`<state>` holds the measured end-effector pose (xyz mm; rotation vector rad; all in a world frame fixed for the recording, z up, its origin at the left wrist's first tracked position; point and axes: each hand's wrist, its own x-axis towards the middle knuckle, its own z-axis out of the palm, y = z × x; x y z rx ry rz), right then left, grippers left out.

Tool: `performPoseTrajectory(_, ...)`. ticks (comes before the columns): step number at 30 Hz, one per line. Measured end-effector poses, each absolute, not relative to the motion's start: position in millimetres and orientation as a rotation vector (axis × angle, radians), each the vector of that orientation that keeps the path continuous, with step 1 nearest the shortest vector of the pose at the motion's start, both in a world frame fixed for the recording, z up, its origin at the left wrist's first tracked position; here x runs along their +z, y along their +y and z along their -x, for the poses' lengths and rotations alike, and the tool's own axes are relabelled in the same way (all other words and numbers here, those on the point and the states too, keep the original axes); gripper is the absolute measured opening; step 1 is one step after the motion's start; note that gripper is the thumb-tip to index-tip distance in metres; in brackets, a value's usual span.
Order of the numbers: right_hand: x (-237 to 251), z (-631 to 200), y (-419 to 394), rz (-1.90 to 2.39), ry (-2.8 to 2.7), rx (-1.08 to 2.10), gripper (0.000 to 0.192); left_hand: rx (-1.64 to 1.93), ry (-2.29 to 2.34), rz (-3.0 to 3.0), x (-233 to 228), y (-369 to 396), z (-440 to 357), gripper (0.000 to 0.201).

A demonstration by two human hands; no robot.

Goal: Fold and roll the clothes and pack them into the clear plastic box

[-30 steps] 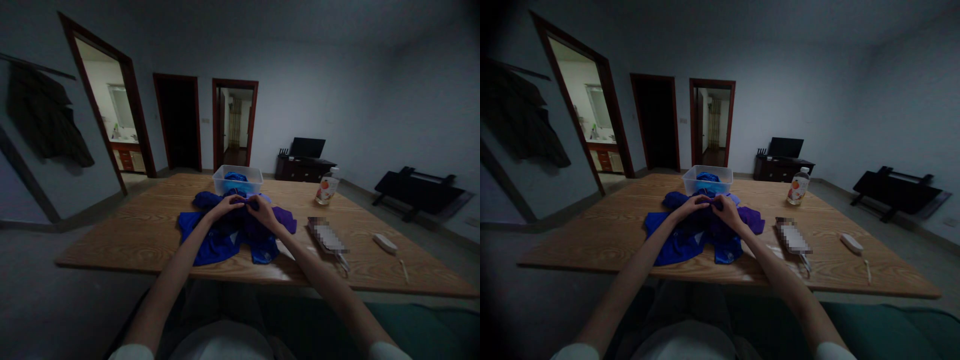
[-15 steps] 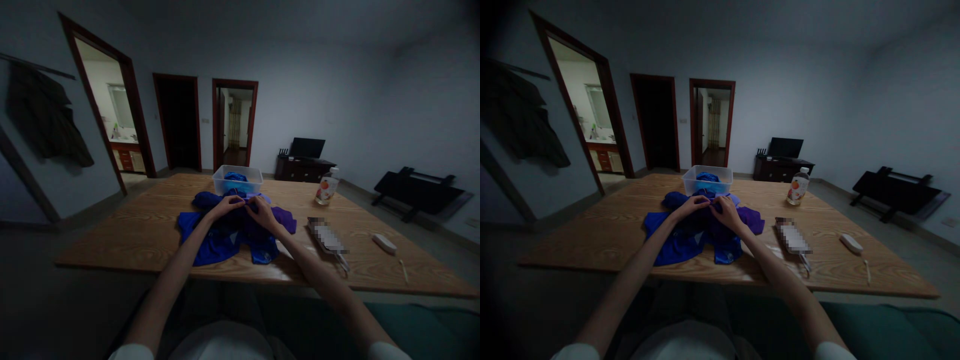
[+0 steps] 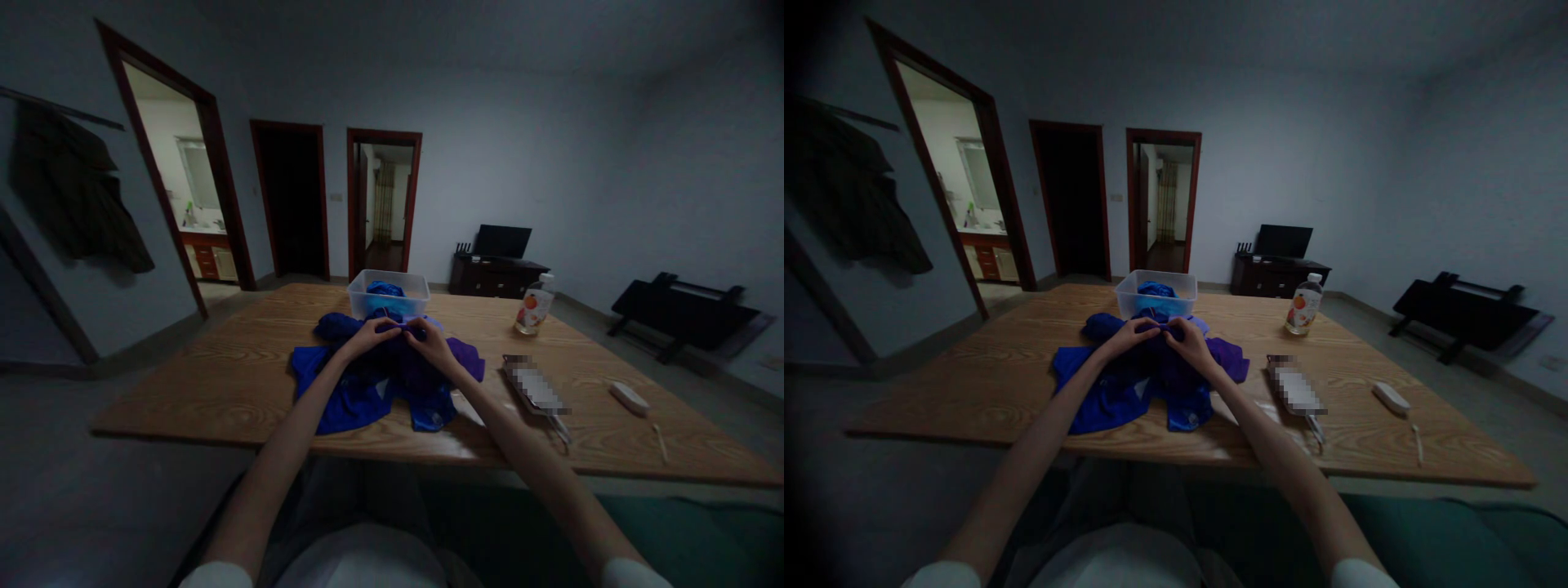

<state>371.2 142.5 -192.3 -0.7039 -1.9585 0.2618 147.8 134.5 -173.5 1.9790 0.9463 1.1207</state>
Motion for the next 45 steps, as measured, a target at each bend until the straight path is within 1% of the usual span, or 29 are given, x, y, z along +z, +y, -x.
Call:
performPoseTrajectory(5,-188.2,-373.4,132.5,0.721,-2.09,-0.124,0.015,1.079,0.942,-1.998,-174.4,136.2,-146.7,0.051)
performPoseTrajectory(9,-185.0,-377.0,126.2,0.688,-2.184,-0.26,0.016,1.079,0.915,-1.968,-172.7,132.7,-146.6,0.053)
performPoseTrajectory(12,-184.4,-377.0,127.3,0.696,-2.166,-0.19,0.015,1.121,0.903,-1.973,-172.5,132.7,-147.0,0.05)
performPoseTrajectory(18,-182.9,-374.3,134.2,0.683,-2.033,0.301,0.029,1.29,0.913,-1.982,-169.8,131.4,-150.6,0.047)
performPoseTrajectory(23,-184.7,-377.1,140.9,0.699,-2.004,0.42,0.033,1.355,0.912,-2.014,-172.9,131.2,-155.1,0.045)
performPoseTrajectory(28,-187.9,-378.8,143.8,0.7,-2.011,0.36,0.029,1.354,0.978,-2.036,-179.1,135.3,-155.7,0.046)
performPoseTrajectory(32,-191.0,-377.9,145.8,0.708,-2.006,0.268,0.026,1.278,0.984,-2.025,-180.1,137.1,-155.0,0.049)
performPoseTrajectory(34,-192.5,-377.9,146.4,0.708,-2.024,0.176,0.024,1.243,0.95,-2.002,-180.0,138.1,-154.5,0.05)
performPoseTrajectory(38,-193.7,-380.0,144.2,0.702,-2.122,-0.071,0.027,1.204,0.932,-1.96,-178.4,138.8,-152.6,0.053)
performPoseTrajectory(40,-193.5,-380.8,142.0,0.69,-2.155,-0.137,0.029,1.192,0.926,-1.965,-176.8,137.8,-151.8,0.054)
performPoseTrajectory(42,-192.9,-380.7,139.7,0.694,-2.152,-0.147,0.029,1.189,0.919,-1.971,-175.0,136.1,-151.6,0.053)
performPoseTrajectory(45,-190.9,-378.7,136.4,0.723,-2.086,-0.06,0.028,1.231,0.912,-1.962,-172.6,134.0,-152.3,0.052)
